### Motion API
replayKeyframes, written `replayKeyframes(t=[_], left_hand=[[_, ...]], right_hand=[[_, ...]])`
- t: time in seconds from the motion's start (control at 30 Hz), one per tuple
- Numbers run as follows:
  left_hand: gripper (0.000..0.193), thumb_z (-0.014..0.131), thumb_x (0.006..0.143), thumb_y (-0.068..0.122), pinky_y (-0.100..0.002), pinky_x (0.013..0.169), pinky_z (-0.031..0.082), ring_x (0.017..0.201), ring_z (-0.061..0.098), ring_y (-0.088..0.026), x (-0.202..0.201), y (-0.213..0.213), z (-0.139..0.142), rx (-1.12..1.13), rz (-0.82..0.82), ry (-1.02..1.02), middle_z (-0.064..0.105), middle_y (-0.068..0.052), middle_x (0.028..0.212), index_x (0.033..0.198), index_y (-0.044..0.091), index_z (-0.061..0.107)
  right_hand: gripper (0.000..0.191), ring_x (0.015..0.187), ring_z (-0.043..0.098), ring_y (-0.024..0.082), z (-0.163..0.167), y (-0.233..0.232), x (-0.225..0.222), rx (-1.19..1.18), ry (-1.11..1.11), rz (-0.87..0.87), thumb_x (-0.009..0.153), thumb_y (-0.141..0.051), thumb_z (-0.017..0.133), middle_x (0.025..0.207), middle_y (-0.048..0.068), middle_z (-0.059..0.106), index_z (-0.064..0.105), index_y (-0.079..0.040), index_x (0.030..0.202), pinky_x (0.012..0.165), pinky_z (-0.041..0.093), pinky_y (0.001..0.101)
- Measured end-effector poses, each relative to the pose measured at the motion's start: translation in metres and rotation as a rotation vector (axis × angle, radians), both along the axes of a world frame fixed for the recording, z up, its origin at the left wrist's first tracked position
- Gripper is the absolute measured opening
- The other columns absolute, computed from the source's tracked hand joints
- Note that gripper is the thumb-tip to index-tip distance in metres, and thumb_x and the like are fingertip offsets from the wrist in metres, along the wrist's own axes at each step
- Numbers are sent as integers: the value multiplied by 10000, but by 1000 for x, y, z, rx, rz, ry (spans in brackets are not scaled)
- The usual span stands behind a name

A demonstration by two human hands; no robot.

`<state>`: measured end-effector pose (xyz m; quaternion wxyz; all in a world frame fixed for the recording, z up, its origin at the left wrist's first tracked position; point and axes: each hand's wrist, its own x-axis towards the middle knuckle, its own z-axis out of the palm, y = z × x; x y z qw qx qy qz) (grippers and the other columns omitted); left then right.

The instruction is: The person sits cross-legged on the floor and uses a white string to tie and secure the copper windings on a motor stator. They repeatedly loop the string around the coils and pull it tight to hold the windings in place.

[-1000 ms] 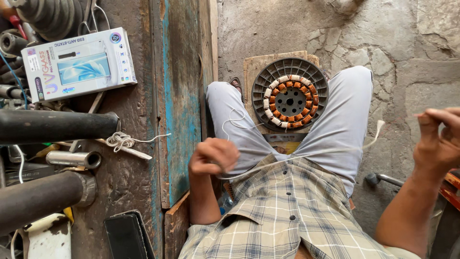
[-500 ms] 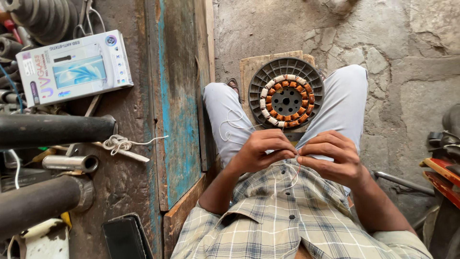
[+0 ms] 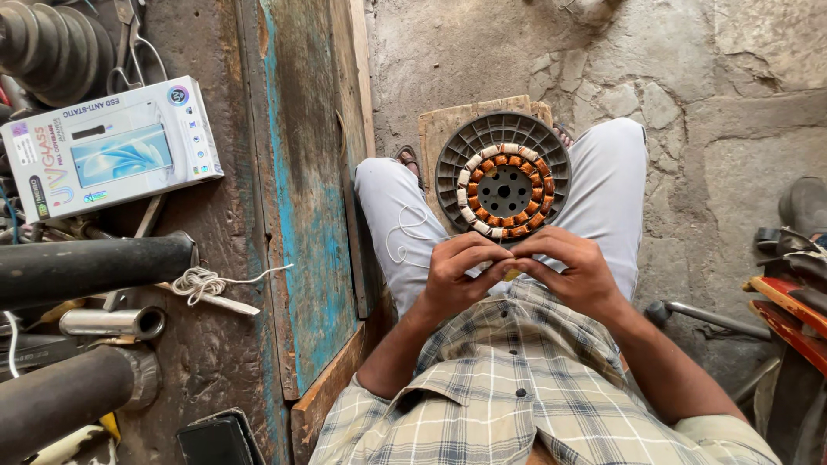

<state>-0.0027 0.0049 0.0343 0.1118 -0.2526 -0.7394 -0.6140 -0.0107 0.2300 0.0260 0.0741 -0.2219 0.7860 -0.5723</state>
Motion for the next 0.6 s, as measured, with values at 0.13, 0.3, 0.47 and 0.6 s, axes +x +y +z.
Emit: replayKeyframes(t=[0.13,0.3,0.47,0.6], left_hand=[[137,802,900,51,-296,694,574,804,715,-154,5,-1,-5,31,-7,-142,727,-79,919,1021,29,742],[86,755,928,73,-301,749,560,843,686,-138,11,-2,-22,136,-204,-377,715,-71,931,998,31,729],[61,713,936,82,-274,751,533,820,629,-122,16,-7,-36,247,-147,-428,684,-59,913,956,25,703],[69,701,973,71,-275,794,532,846,617,-115,20,-10,-34,409,-126,-553,638,-41,923,978,6,680]], right_hand=[[165,841,712,165,-1,-4,3,-28,206,-121,857,-76,804,932,64,729,737,-56,1006,736,570,296],[190,802,716,152,3,-4,2,-13,279,-100,838,-59,817,917,81,712,724,-30,1001,664,584,274],[190,753,692,140,8,2,3,14,335,-177,829,-31,847,887,78,705,751,-34,993,626,560,270],[198,783,681,166,11,6,8,-2,399,-174,840,-21,847,904,85,694,740,-26,1006,656,550,292]])
